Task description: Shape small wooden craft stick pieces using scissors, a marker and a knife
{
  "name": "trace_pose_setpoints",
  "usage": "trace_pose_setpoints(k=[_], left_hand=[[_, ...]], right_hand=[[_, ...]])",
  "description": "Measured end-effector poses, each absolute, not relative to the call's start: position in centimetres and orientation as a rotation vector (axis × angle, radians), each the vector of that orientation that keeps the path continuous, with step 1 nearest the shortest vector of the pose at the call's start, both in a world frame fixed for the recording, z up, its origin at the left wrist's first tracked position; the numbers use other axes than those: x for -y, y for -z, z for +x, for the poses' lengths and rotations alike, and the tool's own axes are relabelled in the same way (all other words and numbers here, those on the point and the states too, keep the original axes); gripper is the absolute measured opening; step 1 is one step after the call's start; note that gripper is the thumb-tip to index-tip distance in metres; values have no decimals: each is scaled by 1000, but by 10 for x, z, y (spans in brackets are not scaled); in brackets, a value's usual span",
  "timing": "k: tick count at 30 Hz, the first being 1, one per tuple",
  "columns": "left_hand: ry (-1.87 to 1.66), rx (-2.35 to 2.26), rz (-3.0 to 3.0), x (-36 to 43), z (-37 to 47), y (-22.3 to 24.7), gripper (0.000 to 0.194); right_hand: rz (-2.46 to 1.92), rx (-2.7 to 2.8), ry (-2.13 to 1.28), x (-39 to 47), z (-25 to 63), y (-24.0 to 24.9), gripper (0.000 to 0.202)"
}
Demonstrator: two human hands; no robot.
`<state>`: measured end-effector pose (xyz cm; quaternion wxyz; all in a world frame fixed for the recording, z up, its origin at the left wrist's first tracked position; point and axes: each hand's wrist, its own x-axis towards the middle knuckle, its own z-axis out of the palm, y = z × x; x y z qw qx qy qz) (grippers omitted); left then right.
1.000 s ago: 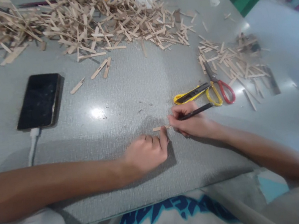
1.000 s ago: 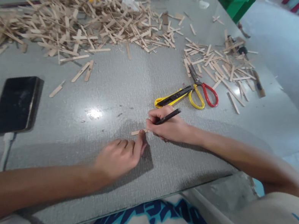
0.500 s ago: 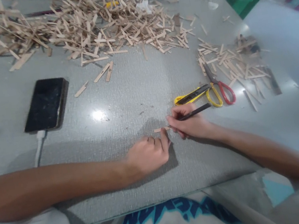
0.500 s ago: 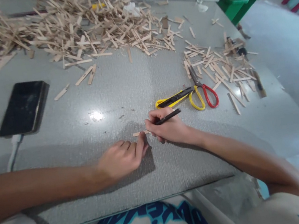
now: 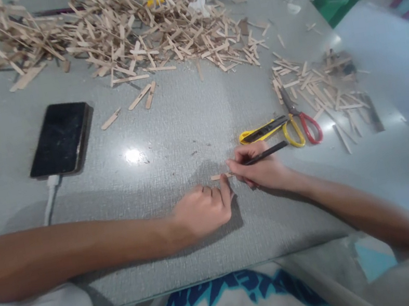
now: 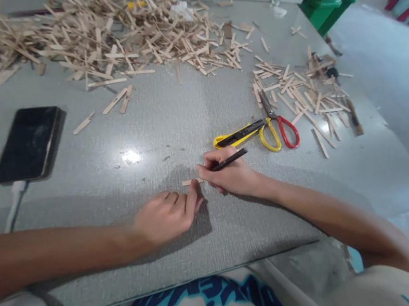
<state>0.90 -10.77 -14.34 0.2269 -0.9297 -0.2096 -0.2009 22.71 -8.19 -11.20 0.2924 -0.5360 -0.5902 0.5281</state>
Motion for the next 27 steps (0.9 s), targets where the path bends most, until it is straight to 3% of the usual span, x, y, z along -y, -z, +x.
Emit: trace_pose_setpoints(k=[27], left_hand=[[498, 574, -2573, 108, 9, 137, 29]], right_hand=[[-1432, 1717, -1288, 81, 230, 110, 47]])
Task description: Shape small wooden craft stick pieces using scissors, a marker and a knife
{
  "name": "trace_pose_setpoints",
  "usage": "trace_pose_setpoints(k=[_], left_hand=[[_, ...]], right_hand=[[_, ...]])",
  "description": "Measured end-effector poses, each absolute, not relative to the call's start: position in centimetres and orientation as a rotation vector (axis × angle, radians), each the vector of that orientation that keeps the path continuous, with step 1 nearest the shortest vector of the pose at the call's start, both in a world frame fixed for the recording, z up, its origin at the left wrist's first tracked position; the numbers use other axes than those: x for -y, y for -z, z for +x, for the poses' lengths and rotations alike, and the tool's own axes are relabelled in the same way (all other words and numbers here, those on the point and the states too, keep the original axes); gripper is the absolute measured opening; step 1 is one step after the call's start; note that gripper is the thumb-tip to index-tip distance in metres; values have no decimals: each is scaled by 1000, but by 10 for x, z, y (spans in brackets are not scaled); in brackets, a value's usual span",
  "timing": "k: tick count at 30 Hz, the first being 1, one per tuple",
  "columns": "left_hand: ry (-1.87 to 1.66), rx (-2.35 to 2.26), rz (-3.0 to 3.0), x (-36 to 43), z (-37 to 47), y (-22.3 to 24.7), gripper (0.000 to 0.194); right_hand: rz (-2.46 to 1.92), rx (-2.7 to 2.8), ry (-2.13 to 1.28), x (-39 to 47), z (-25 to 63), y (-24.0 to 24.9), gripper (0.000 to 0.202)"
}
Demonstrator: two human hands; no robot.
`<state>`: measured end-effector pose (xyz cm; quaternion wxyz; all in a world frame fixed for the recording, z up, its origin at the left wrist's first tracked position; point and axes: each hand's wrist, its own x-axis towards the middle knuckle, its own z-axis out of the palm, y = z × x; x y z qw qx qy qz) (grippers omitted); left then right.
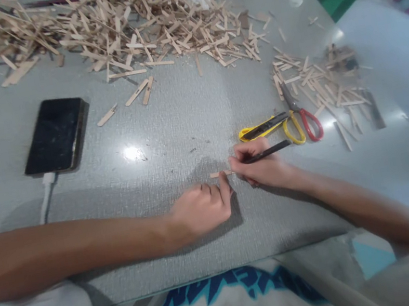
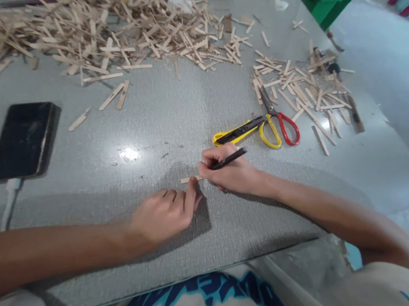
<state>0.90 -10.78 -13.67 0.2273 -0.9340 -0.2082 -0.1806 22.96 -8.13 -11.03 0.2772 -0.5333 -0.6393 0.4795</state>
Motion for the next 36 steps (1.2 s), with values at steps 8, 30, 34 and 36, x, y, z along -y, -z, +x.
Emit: trace_pose_setpoints(k=[8, 30, 34, 36], left_hand=[[470, 549, -2583, 108, 9, 139, 29], [408, 555, -2546, 109, 10, 139, 31], [430, 546, -2549, 108, 10, 139, 31], [436, 546, -2552, 108, 10, 139, 31]], right_hand=[[-1416, 1669, -1331, 83, 232, 113, 44], [-1346, 1598, -1409, 84, 232, 122, 45], [-1355, 1649, -1379, 84, 232, 121, 45], [-1361, 1663, -1368, 84, 232, 121, 45]])
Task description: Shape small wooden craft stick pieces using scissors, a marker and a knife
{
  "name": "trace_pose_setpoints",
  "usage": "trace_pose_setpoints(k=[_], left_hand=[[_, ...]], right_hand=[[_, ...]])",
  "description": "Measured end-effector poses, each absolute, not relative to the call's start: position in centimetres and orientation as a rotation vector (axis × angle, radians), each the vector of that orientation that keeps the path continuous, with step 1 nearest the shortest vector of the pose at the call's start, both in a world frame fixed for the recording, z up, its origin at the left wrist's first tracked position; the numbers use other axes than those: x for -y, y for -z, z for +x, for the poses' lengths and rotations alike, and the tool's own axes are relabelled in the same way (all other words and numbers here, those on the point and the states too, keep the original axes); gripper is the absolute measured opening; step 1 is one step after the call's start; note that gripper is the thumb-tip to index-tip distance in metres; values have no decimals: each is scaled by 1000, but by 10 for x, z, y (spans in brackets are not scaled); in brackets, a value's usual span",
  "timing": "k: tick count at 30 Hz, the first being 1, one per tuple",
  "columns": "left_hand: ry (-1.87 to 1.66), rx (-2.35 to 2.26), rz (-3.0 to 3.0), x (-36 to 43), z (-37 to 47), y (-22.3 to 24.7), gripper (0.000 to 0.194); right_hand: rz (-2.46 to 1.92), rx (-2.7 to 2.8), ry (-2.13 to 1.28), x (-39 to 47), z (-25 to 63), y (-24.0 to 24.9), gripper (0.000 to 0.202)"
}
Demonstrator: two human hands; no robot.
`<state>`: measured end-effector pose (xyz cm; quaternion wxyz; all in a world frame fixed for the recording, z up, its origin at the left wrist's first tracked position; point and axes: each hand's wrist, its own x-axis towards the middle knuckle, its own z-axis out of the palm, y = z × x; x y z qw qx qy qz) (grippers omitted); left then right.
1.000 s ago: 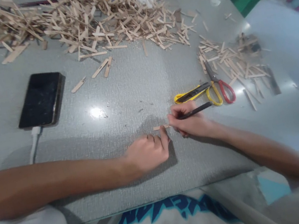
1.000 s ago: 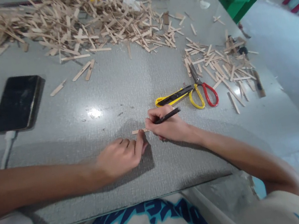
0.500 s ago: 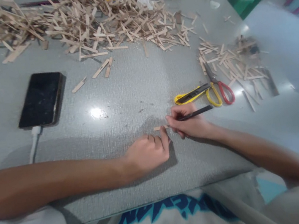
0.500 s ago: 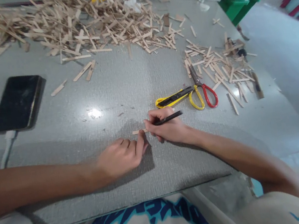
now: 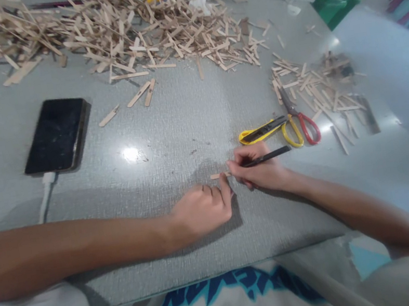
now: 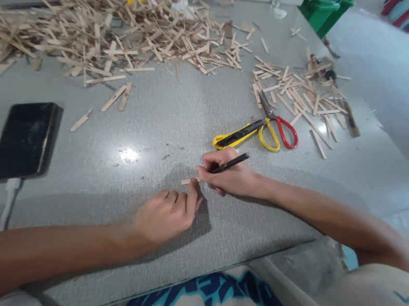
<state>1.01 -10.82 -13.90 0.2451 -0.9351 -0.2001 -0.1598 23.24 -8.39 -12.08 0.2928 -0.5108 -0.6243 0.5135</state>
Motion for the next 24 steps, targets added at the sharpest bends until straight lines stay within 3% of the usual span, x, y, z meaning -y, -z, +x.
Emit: trace_pose_setpoints(k=[24], left_hand=[[456, 559, -2565, 108, 10, 141, 30]], right_hand=[[-1356, 1624, -1354, 85, 233, 125, 45]])
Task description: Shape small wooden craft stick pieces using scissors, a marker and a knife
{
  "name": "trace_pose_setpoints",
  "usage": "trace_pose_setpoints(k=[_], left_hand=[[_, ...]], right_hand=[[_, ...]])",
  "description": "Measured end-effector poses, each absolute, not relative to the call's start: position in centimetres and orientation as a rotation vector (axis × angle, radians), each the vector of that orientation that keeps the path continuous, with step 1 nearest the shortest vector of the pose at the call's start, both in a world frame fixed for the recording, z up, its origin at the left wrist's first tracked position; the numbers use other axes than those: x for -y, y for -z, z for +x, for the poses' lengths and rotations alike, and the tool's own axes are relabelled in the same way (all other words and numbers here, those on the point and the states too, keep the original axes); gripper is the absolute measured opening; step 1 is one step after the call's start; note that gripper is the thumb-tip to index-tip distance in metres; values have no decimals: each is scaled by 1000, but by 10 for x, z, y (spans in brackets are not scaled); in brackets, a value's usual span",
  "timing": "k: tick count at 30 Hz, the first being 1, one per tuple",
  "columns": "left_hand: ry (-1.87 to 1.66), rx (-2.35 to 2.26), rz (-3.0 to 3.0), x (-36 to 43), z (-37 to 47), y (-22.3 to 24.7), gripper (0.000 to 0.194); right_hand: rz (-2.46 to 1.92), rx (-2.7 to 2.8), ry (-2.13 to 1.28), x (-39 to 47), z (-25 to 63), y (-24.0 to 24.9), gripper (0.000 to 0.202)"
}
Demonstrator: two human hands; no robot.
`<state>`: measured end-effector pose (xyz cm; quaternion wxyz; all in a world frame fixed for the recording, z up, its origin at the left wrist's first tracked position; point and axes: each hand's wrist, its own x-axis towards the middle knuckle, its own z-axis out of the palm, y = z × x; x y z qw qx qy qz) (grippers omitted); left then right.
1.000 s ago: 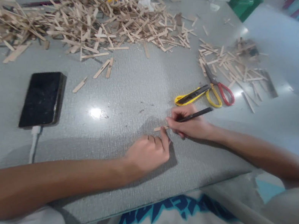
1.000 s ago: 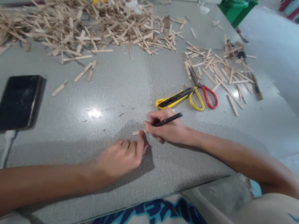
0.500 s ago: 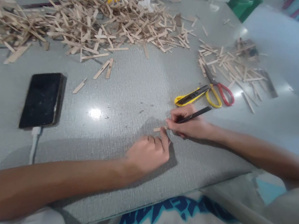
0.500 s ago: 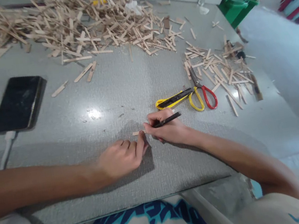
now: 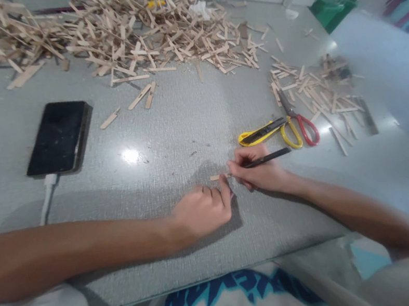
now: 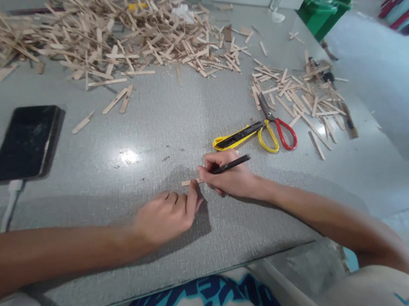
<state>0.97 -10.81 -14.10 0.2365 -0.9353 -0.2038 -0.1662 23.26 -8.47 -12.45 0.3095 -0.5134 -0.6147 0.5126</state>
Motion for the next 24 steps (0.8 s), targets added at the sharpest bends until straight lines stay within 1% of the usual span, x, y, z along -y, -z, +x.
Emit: trace_pose_setpoints(k=[13, 22, 24], left_hand=[[427, 552, -2558, 109, 10, 138, 29], [447, 556, -2554, 108, 10, 139, 28], [462, 566, -2559, 108, 10, 140, 28]], right_hand=[[-1341, 1657, -1361, 85, 232, 122, 47], [-1323, 1797, -1291, 83, 233, 120, 51], [-1304, 1771, -1325, 84, 233, 119, 51]])
